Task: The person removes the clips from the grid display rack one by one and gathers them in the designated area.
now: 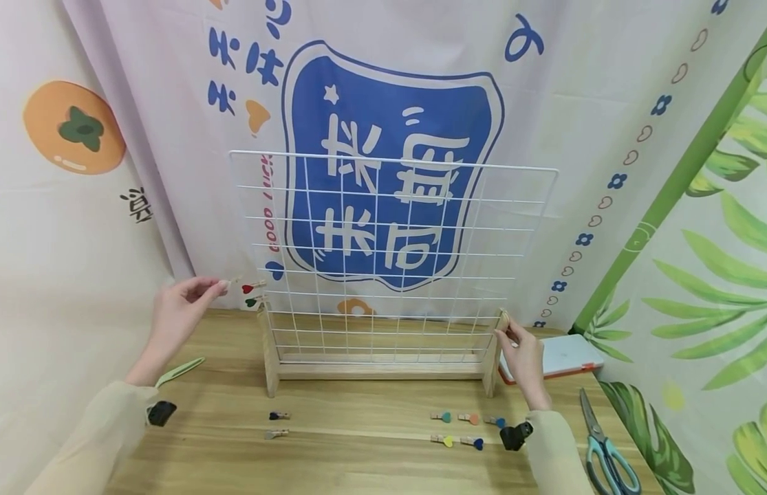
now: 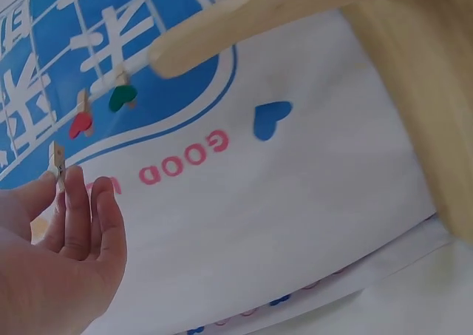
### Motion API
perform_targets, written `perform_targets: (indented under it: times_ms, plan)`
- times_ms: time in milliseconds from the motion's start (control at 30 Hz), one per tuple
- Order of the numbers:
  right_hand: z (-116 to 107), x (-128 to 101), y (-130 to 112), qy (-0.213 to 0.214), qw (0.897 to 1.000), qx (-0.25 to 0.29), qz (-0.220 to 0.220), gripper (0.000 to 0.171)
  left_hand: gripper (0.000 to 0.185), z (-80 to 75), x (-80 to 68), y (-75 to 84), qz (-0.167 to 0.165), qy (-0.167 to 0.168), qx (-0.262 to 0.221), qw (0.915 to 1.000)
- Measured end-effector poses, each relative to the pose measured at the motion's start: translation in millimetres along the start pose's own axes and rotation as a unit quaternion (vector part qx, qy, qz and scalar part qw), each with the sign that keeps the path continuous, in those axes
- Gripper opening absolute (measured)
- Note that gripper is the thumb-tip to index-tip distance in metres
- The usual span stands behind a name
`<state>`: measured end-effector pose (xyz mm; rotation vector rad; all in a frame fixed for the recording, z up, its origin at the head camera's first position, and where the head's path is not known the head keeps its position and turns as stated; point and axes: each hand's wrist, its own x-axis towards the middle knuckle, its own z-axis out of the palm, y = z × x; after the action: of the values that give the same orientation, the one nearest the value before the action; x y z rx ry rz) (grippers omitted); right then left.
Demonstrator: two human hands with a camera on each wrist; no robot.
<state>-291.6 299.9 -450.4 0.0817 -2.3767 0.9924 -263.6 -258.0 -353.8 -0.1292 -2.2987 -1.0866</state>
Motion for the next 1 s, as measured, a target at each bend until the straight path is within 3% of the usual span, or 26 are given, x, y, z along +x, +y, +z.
perform_targets:
  times_ms: [167, 333, 500, 733, 1000]
  plan:
    - [-0.6, -0.2, 0.3, 0.001, 1.0, -0.001, -0.003, 0.038, 0.035, -0.7, -24.1, -8.9, -0.029, -0.034, 0.023, 0.9987]
    - [-0.7, 0.2, 1.4, -0.003, 1.0, 0.001, -0.004, 0.039, 0.033, -0.7, -44.6, -13.7, -0.047, -0.037, 0.032, 0.9977]
    - [-0.7, 0.0, 2.4, -0.001, 1.0, 0.003, -0.007, 0.039, 0.029, 3.4, -61.4, -17.6, -0.035, -0.047, 0.029, 0.9979]
    - [-0.2, 0.3, 2.1, 0.004, 1.0, 0.0, -0.007, 0.038, 0.024, 23.8, -95.5, -23.2, -0.046, -0.11, 0.021, 0.9926]
    - [0.2, 0.9, 0.7, 0.003, 1.0, -0.001, -0.01, 0.039, 0.008, 47.2, -136.0, -42.6, -0.018, -0.155, 0.011, 0.9876]
